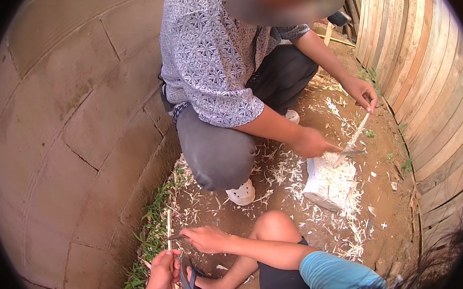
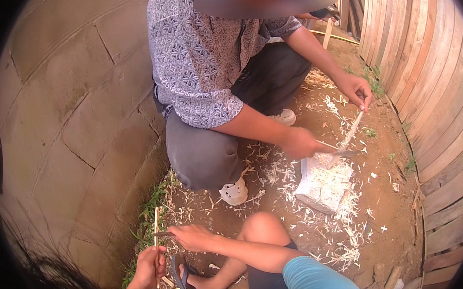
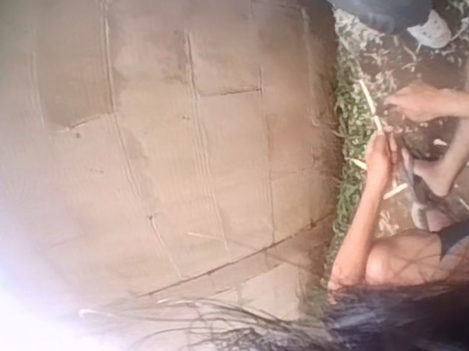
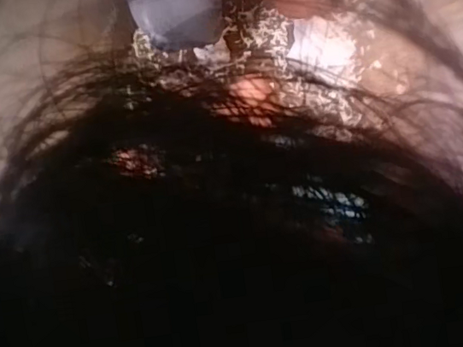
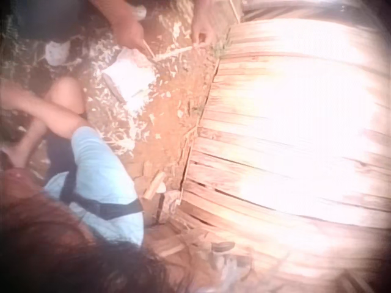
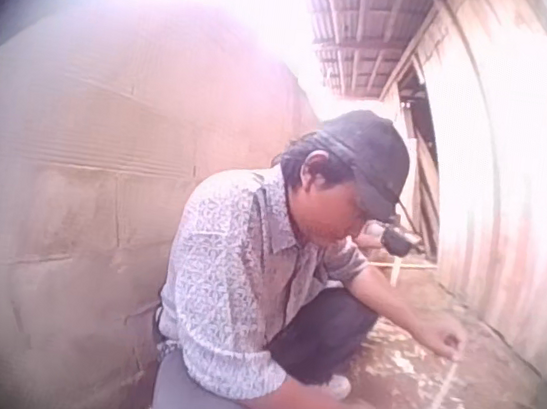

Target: The person sits on the ground and uses a curved knife to shave thin strips from a bamboo stick. They hold the stick with their left hand and pull the knife along its length with their right hand, creating wood shavings. Another person is visible nearby performing a similar task.

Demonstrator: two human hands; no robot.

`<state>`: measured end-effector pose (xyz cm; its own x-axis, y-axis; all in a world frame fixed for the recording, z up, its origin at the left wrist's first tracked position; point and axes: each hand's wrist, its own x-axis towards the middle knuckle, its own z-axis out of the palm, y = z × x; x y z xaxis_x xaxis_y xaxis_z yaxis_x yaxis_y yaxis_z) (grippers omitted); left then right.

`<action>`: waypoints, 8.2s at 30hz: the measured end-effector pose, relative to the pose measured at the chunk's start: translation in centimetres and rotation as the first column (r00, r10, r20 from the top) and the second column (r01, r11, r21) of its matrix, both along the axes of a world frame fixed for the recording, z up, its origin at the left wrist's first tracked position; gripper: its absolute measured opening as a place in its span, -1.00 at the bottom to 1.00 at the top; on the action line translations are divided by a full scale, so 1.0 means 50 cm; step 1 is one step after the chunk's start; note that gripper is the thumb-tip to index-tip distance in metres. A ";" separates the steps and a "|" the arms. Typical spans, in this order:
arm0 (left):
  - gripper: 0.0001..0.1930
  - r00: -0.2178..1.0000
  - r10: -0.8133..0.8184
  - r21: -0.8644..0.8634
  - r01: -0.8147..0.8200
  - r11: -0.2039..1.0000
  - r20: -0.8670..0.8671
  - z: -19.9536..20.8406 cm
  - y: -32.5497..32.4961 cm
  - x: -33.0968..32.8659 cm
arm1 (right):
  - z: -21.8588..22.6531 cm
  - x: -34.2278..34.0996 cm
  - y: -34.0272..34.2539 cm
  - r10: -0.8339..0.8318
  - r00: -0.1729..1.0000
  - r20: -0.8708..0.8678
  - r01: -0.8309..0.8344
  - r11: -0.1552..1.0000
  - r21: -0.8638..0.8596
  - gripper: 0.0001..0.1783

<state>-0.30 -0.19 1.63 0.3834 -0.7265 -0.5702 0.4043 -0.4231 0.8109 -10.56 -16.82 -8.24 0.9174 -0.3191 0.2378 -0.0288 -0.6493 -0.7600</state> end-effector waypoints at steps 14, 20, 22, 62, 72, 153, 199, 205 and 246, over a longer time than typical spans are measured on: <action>-0.74 0.999 0.017 0.096 -0.020 0.995 0.037 -0.023 0.003 0.018 | 0.019 -0.021 0.068 0.069 0.998 0.005 -0.068 0.991 -0.118 -0.39; -0.75 1.000 0.009 0.069 -0.008 0.998 -0.012 -0.026 0.003 0.009 | 0.017 -0.033 0.078 0.052 0.999 0.002 -0.052 0.991 -0.120 -0.20; -0.74 1.000 0.020 0.065 -0.019 0.998 -0.024 -0.021 0.002 0.007 | 0.016 -0.032 0.081 0.047 0.999 0.009 -0.045 0.993 -0.109 -0.20; -0.69 0.985 -0.050 0.125 0.030 0.992 0.162 0.001 -0.007 -0.013 | 0.023 -0.013 0.034 -0.201 0.956 0.212 0.145 0.956 0.253 -0.77; -0.67 0.978 -0.060 0.116 0.037 0.993 0.200 0.004 -0.007 -0.021 | 0.015 -0.003 0.023 -0.199 0.933 0.299 0.135 0.965 0.223 -0.70; -0.73 0.788 -0.055 0.197 -0.085 0.977 0.613 -0.045 -0.007 -0.011 | 0.002 0.064 0.014 -0.121 0.978 0.173 0.110 0.991 0.069 -0.74; -0.66 0.815 -0.075 0.167 -0.027 0.986 0.575 -0.090 -0.021 -0.003 | 0.006 0.037 0.008 -0.063 0.998 0.012 0.062 0.997 0.035 -0.72; -0.68 0.939 0.048 0.146 -0.103 0.984 0.341 -0.054 -0.028 -0.026 | -0.006 0.038 0.018 -0.044 0.999 -0.011 0.045 0.996 0.079 -0.71; -0.78 0.530 -0.296 0.329 0.033 0.944 0.795 -0.052 0.012 -0.025 | -0.012 0.039 -0.019 -0.075 0.997 -0.036 0.059 0.340 0.938 -0.83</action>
